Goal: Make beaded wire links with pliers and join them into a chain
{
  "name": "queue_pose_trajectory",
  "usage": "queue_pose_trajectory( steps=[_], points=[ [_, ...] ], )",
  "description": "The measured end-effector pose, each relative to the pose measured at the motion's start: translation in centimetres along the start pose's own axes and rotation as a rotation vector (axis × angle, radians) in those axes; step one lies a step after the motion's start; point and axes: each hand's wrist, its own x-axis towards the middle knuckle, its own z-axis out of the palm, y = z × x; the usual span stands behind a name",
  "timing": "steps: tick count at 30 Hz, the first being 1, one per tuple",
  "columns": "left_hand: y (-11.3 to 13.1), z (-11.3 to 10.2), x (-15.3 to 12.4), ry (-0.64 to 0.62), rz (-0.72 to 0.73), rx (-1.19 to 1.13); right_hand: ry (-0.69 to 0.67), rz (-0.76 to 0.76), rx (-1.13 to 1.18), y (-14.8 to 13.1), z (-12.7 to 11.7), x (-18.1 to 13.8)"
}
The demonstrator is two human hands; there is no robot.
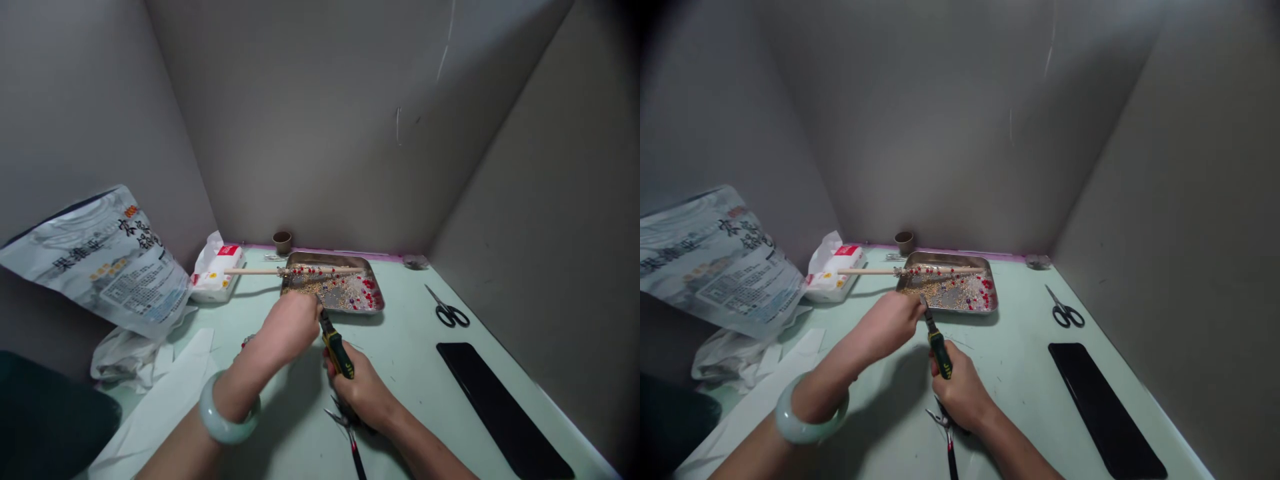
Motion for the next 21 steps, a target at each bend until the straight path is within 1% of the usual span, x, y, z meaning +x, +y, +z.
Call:
queue_pose_trajectory(
  steps=[1,2,3,4,5,6,8,9,10,11,12,13,14,15,16,17,18,19,20,21],
  points=[
    [0.4,0.1,-0.2,0.052,0.009,0.036,0.003,0.001,0.004,0.0,0.0,0.0],
    [0.5,0.3,-0.2,0.081,0.0,0.014,-0.01,0.016,0.021,0.0,-0.1,-0.1],
    [0.2,0.6,-0.3,0.067,-0.019,-0.06,-0.035,0.04,0.054,0.0,-0.2,-0.1],
    [-0.5,1.0,-0.2,0.006,-0.053,-0.185,-0.069,0.065,0.099,-0.1,-0.3,-0.2],
    [-1.5,1.5,-0.1,-0.092,-0.088,-0.356,-0.102,0.085,0.146,-0.1,-0.4,-0.2],
    [-2.6,1.9,0.0,-0.2,-0.133,-0.58,-0.128,0.094,0.187,-0.1,-0.5,-0.3],
    [-4.9,2.8,0.2,-0.371,-0.164,-1.039,-0.155,0.096,0.236,-0.2,-0.7,-0.4],
    [-5.9,3.1,0.3,-0.431,-0.173,-1.189,-0.159,0.095,0.244,-0.2,-0.7,-0.4],
    [-6.6,3.3,0.4,-0.44,-0.183,-1.287,-0.159,0.095,0.247,-0.1,-0.7,-0.4],
    [-7.0,3.3,0.5,-0.449,-0.183,-1.334,-0.159,0.099,0.253,-0.1,-0.7,-0.4],
    [-7.0,3.2,0.5,-0.443,-0.182,-1.329,-0.161,0.105,0.264,0.0,-0.6,-0.3],
    [-6.7,3.0,0.5,-0.427,-0.182,-1.274,-0.166,0.112,0.277,0.1,-0.6,-0.2],
    [-6.0,2.6,0.5,-0.403,-0.185,-1.168,-0.17,0.12,0.288,0.1,-0.6,-0.2],
    [-5.1,2.1,0.4,-0.35,-0.193,-1.01,-0.175,0.128,0.295,0.2,-0.6,-0.1],
    [-3.9,1.7,0.2,-0.311,-0.208,-0.791,-0.178,0.134,0.295,0.2,-0.6,-0.1],
    [-2.6,1.3,0.0,-0.243,-0.206,-0.544,-0.18,0.134,0.287,0.1,-0.6,0.0],
    [-1.4,1.0,-0.2,-0.171,-0.155,-0.322,-0.172,0.127,0.272,0.0,-0.6,0.0],
    [-0.3,0.9,-0.4,-0.056,-0.107,-0.14,-0.156,0.114,0.25,-0.1,-0.6,0.0],
    [0.6,0.9,-0.6,0.035,-0.068,0.009,-0.135,0.101,0.225,-0.2,-0.6,0.0],
    [1.2,1.0,-0.7,0.066,-0.054,0.103,-0.114,0.095,0.201,-0.3,-0.6,0.0]
  ],
)
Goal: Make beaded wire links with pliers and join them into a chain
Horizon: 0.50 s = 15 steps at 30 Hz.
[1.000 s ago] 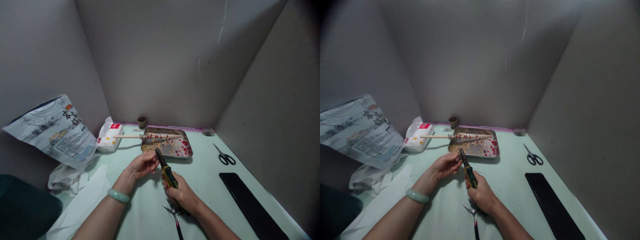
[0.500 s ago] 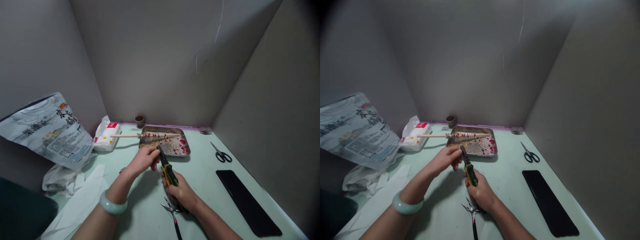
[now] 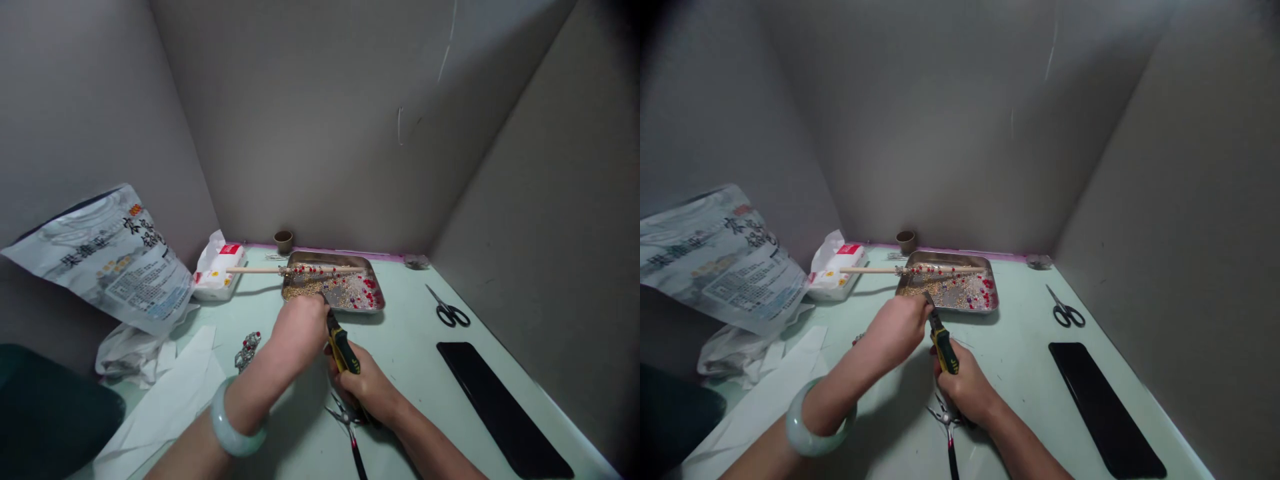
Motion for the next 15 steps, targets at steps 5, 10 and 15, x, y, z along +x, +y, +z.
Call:
queue_pose_trajectory(
  steps=[5,10,15],
  points=[
    [-2.3,1.4,0.6,-0.155,-0.069,-0.378,0.011,0.068,0.041,-0.1,0.1,0.0],
    [-7.9,3.2,1.3,-0.491,-0.142,-1.326,-0.057,0.036,0.082,0.1,0.1,-0.1],
    [-5.6,1.8,1.5,-0.378,-0.155,-0.824,-0.033,0.077,0.08,0.0,0.3,0.2]
  ],
)
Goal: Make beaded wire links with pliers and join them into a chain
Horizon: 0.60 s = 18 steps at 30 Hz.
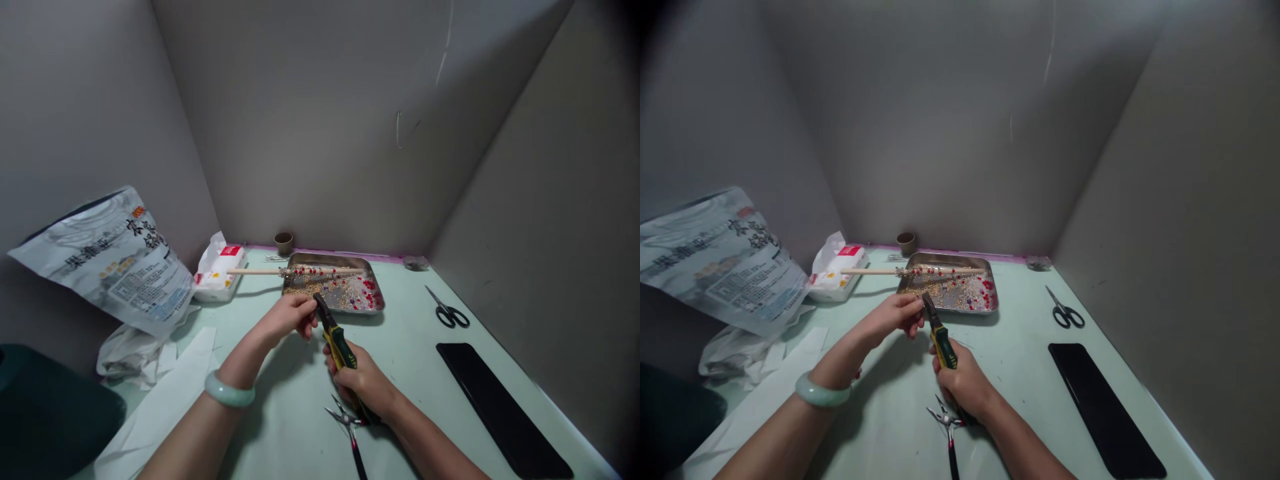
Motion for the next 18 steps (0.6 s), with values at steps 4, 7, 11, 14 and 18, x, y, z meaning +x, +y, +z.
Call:
queue_pose_trajectory(
  steps=[4,7,11,14,18],
  points=[
    [4.0,2.8,-0.9,0.317,0.164,0.736,0.065,-0.014,-0.042,-0.1,0.1,0.1],
    [4.3,3.7,-0.9,0.361,0.193,0.737,0.063,-0.012,0.008,0.1,-0.1,0.0],
    [0.9,1.8,0.1,-0.012,0.092,0.079,-0.008,-0.046,0.114,0.4,-0.6,-0.4],
    [-1.7,-0.1,0.6,-0.224,0.06,-0.414,-0.058,-0.058,0.091,0.3,-0.8,-0.6],
    [-1.1,-0.4,0.0,-0.199,0.069,-0.327,-0.056,-0.073,0.041,0.2,-0.5,-0.7]
  ],
)
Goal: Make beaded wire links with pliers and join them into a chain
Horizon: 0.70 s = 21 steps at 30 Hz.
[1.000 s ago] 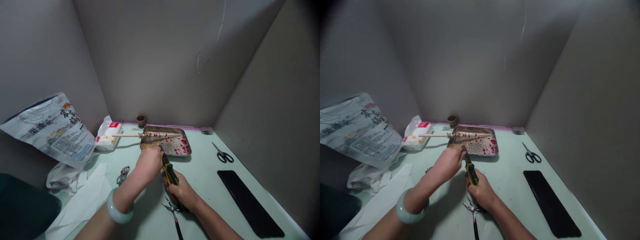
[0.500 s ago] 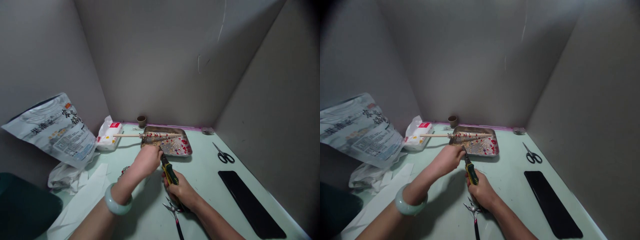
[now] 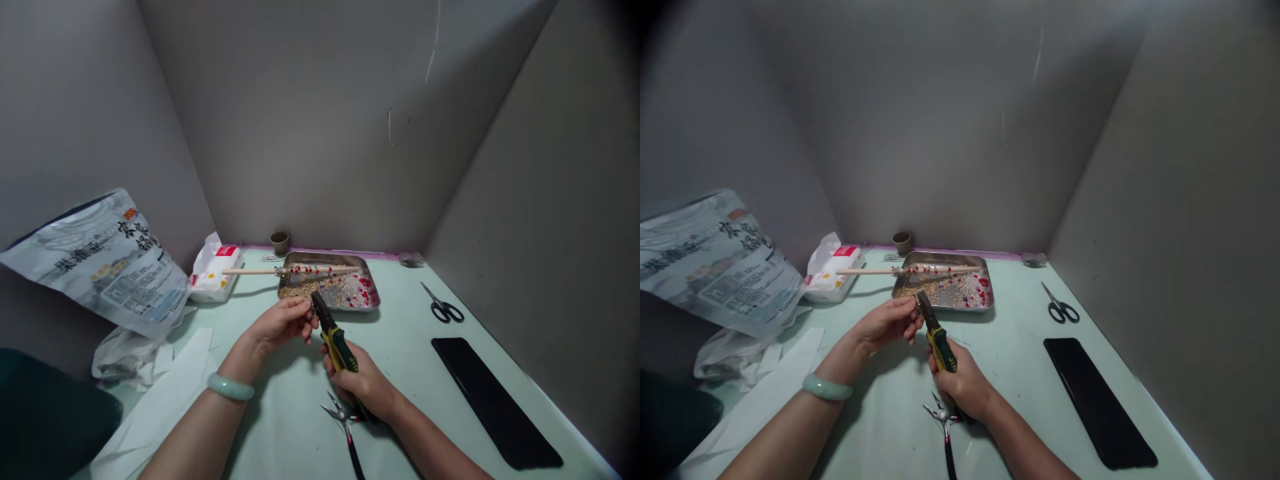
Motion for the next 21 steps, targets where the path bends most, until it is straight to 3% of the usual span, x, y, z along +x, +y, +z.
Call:
queue_pose_trajectory(
  steps=[2,5,8,10,14,16,18,21],
  points=[
    [1.6,1.8,-0.4,0.119,-0.017,0.365,0.036,-0.012,-0.046,0.0,0.2,0.0],
    [3.6,5.2,-1.0,0.415,0.073,1.042,0.104,-0.054,-0.152,0.1,0.4,0.0],
    [3.7,6.6,-1.0,0.519,0.13,1.28,0.138,-0.054,-0.183,0.1,0.4,0.0],
    [2.9,5.7,-0.8,0.488,0.121,1.101,0.123,-0.027,-0.138,0.0,0.4,0.0],
    [0.3,1.7,-0.4,0.107,0.034,0.191,0.057,-0.036,-0.093,0.0,0.3,-0.1],
    [-0.5,0.4,-0.5,0.03,0.036,-0.075,0.051,-0.062,-0.117,-0.1,0.3,-0.2],
    [-0.5,0.2,-0.6,0.029,0.043,-0.105,0.062,-0.076,-0.135,-0.2,0.4,-0.2],
    [0.2,0.9,-0.6,0.107,0.043,0.072,0.068,-0.042,-0.126,-0.4,0.4,-0.1]
  ],
)
